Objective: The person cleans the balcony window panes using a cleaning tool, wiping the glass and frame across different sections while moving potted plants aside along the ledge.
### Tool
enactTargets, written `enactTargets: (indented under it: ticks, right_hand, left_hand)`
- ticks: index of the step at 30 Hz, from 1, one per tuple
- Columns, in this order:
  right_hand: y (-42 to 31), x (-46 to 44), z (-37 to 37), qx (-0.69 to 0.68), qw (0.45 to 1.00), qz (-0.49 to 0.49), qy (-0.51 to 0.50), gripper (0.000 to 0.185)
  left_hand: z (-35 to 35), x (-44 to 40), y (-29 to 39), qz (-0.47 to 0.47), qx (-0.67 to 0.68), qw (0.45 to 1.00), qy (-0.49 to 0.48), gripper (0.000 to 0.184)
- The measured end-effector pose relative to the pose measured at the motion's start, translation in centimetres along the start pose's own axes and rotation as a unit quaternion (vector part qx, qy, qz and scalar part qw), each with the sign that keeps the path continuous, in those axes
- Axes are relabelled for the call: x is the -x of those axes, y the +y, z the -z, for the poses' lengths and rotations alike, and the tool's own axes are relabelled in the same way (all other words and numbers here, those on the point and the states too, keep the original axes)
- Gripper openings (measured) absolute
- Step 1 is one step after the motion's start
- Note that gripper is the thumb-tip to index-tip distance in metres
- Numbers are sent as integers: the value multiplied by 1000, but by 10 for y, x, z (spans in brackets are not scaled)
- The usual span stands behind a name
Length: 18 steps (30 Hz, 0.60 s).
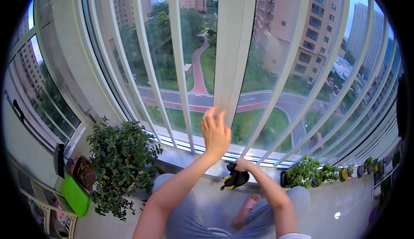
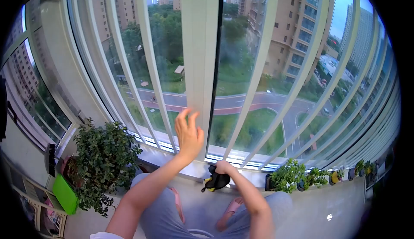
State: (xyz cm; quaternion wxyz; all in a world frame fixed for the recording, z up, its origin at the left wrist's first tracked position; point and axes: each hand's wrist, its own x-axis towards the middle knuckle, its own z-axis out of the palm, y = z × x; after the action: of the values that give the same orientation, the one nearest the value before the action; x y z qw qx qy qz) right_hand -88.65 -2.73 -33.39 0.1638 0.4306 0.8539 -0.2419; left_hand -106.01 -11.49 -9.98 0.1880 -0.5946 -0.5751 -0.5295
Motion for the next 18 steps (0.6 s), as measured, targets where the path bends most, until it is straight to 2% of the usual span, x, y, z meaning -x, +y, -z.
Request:
enactTargets:
  ticks: [1, 3, 4, 5, 6, 7, 9, 10, 11, 13, 14, 15, 16, 17, 18]
  right_hand:
    - [-6, 20, 26, -15, 999, 35, 18, 37]
    - [-31, 71, 87, -111, 990, 50, 77, 34]
    - [-31, 86, 105, -106, 982, 97, 122, 30]
    - [-44, 116, 129, -110, 976, 99, 157, 28]
    - [-46, 136, 143, -138, 966, 80, 204, 29]
    - [-46, 149, 151, -157, 947, 70, 271, 29]
    - [-61, 182, 166, -210, 892, 55, 397, 29]
    - [-64, 187, 165, -253, 855, 71, 448, 29]
    - [-67, 191, 161, -294, 812, 87, 496, 30]
    - [-67, 188, 149, -348, 787, 118, 495, 34]
    - [-64, 185, 143, -491, 746, 161, 420, 39]
    - [-69, 188, 143, -622, 682, 197, 331, 45]
    - [-75, 191, 143, -621, 679, 241, 310, 64]
    - [-81, 197, 146, -588, 696, 264, 317, 74]
    - [-87, 202, 147, -583, 695, 298, 298, 75]
  left_hand:
    - [-1, 2, 2, 1, -3, 1000, 5, 43]
    - [-1, 9, 3, -14, 102, 984, -144, 19]
    - [0, 15, 10, 11, 115, 980, -163, 12]
    - [1, 20, 16, 34, 128, 974, -182, 13]
    - [2, 24, 19, 27, 101, 972, -211, 25]
    - [4, 25, 21, 28, 100, 972, -209, 25]
    - [8, 28, 29, 62, 104, 939, -323, 32]
    - [5, 33, 30, 48, 160, 926, -337, 40]
    - [-4, 41, 27, 45, 262, 891, -368, 53]
    - [-7, 52, 38, 57, 326, 881, -337, 67]
    - [-12, 53, 39, 57, 324, 883, -336, 67]
    - [-13, 52, 39, 85, 356, 884, -292, 71]
    - [-14, 54, 40, 115, 387, 881, -248, 76]
    - [-14, 53, 37, 201, 454, 823, -277, 79]
    - [-9, 47, 40, 237, 434, 839, -227, 72]
